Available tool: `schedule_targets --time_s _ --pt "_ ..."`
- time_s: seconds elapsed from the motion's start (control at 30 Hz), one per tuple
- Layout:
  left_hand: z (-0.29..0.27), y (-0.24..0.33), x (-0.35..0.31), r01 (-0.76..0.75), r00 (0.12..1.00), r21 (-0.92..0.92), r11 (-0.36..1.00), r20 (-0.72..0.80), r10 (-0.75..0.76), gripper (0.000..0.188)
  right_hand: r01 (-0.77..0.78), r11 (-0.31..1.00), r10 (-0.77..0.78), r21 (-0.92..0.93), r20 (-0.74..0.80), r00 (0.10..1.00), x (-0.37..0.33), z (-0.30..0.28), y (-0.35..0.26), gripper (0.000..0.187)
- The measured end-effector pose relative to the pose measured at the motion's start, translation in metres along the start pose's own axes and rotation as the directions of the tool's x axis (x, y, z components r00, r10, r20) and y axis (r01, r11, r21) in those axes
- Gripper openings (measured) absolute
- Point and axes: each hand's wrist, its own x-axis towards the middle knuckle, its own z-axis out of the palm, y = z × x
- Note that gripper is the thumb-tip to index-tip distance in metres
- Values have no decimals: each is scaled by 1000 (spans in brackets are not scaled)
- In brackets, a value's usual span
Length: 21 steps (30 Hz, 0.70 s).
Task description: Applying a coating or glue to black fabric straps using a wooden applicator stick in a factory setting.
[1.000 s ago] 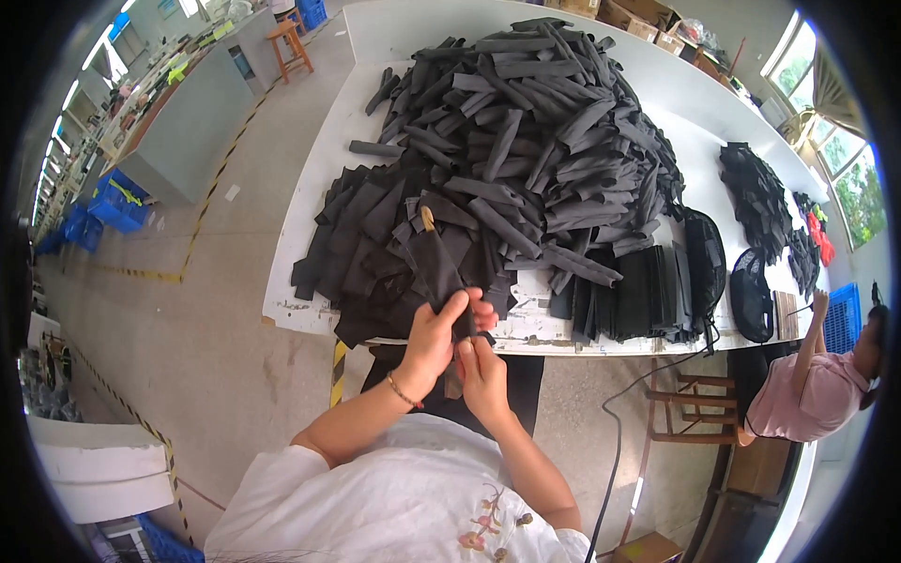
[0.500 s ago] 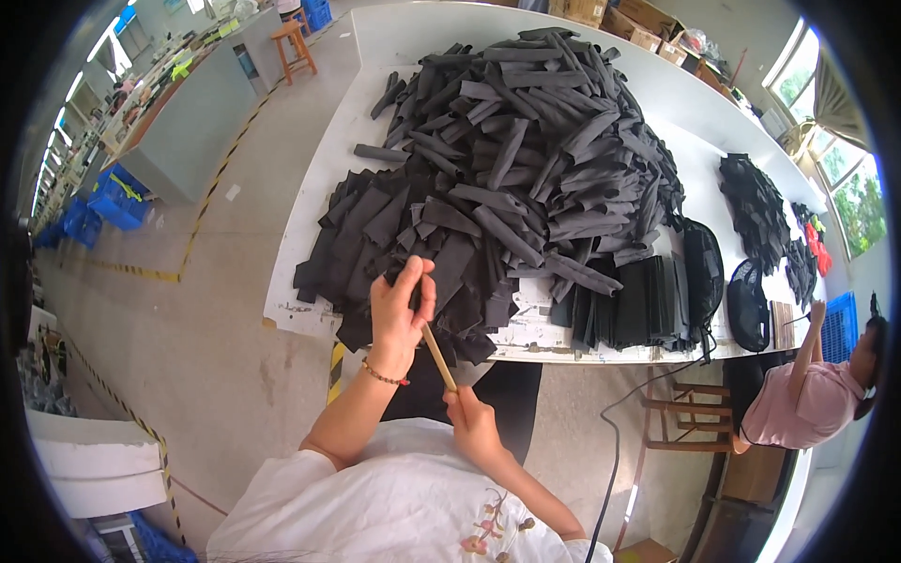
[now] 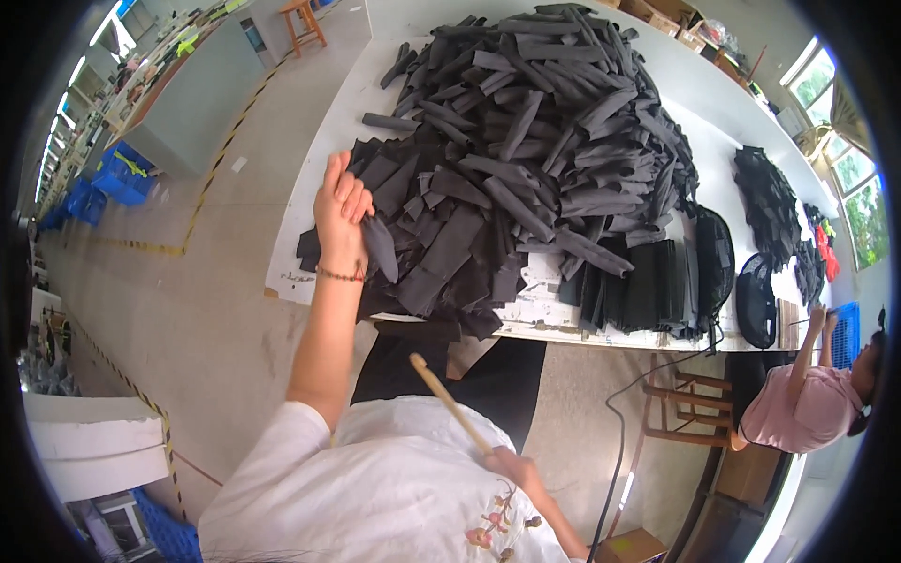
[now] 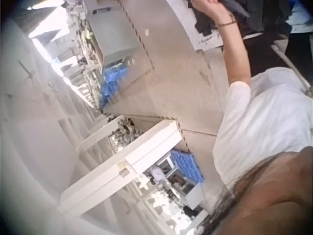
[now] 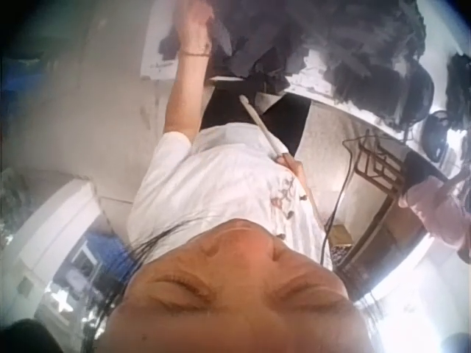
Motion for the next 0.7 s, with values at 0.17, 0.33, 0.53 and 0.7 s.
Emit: schedule_targets --time_s 0.17,0.33,0.53,0.7 --pt "5 -39 -10 112 993 12 994 -42 -111 27 231 970 -166 75 -490 856 82 3 -44 22" --pt "5 -71 -54 340 934 55 939 -135 -330 21 549 810 -532 -206 -651 541 183 -14 -93 18" --pt "-39 -46 -5 118 985 107 987 -136 -103 28 496 579 -140 647 -520 843 154 -43 -112 14" --pt "-9 -71 -82 -624 534 439 647 844 -57 27 431 713 -63 554 -561 825 169 -65 -117 17"
